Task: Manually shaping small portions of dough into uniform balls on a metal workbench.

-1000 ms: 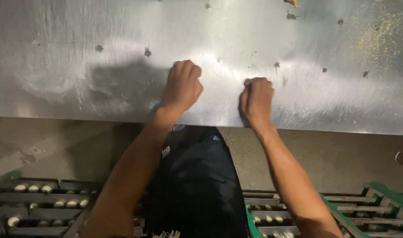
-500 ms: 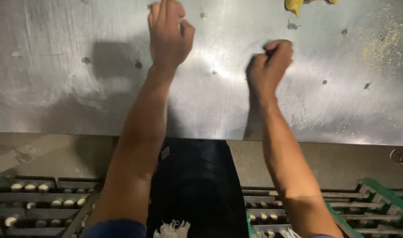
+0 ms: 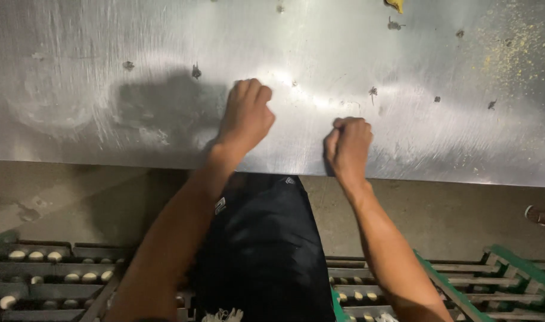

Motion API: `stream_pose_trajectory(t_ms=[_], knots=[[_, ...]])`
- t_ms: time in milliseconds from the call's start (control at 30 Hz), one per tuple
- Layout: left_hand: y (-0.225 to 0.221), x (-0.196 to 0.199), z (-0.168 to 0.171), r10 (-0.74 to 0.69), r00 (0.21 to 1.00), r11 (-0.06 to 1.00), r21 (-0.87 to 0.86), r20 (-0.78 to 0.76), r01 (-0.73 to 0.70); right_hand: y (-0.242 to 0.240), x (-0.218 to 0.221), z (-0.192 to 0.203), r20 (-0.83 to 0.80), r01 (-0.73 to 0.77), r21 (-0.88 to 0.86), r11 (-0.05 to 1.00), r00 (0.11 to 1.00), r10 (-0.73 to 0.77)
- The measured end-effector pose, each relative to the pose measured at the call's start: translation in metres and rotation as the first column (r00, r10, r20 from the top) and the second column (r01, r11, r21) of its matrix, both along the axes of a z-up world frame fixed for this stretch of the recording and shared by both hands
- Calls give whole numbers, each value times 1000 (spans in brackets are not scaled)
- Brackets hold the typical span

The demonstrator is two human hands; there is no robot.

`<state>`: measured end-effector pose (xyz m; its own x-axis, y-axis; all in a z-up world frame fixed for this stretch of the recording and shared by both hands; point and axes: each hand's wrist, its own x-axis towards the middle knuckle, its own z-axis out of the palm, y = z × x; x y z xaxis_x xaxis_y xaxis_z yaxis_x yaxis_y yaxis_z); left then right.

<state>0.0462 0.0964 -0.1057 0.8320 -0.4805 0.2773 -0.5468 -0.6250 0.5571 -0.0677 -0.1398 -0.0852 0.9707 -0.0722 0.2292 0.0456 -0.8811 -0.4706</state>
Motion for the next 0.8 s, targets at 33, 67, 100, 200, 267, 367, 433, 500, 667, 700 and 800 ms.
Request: stream_pose_trajectory(t_ms=[33,67,100,200,267,367,433,500,667,700,800], knots=[[14,3,-5,1,1000,1000,1,2,-1,-14,-1,-3,2,-1,1,1000,1000,1],[27,7,-10,15,997,993,115,-76,-6,-28,-2,-5,2,15,-34,999,1000,-15],[40,12,-15,35,988,974,228,-151,0,-42,-1,-9,2,33,-67,997,999,-33],[51,44,-7,3,997,978,207,-75,12,-65,36,-20,14,89,-52,995,996,-88],[38,67,-15,33,999,990,139,-3,-32,-60,69,-20,46,147,23,989,988,-148],[-4,96,-21,149,986,988,-46,68,-146,-48,116,-21,128,245,150,958,956,-264],[-39,103,-21,221,974,965,-159,51,-210,-26,137,-17,170,292,196,936,930,-326],[-75,102,-18,321,946,916,-268,47,-298,3,153,-7,165,281,280,918,928,-335],[-97,55,18,273,958,896,-338,-92,-288,13,119,8,58,141,379,915,983,-176],[-97,46,22,234,961,891,-365,-144,-272,11,110,12,33,55,434,899,996,-77],[-76,46,18,69,991,966,-240,-119,-96,3,114,22,35,40,350,936,998,-56]])
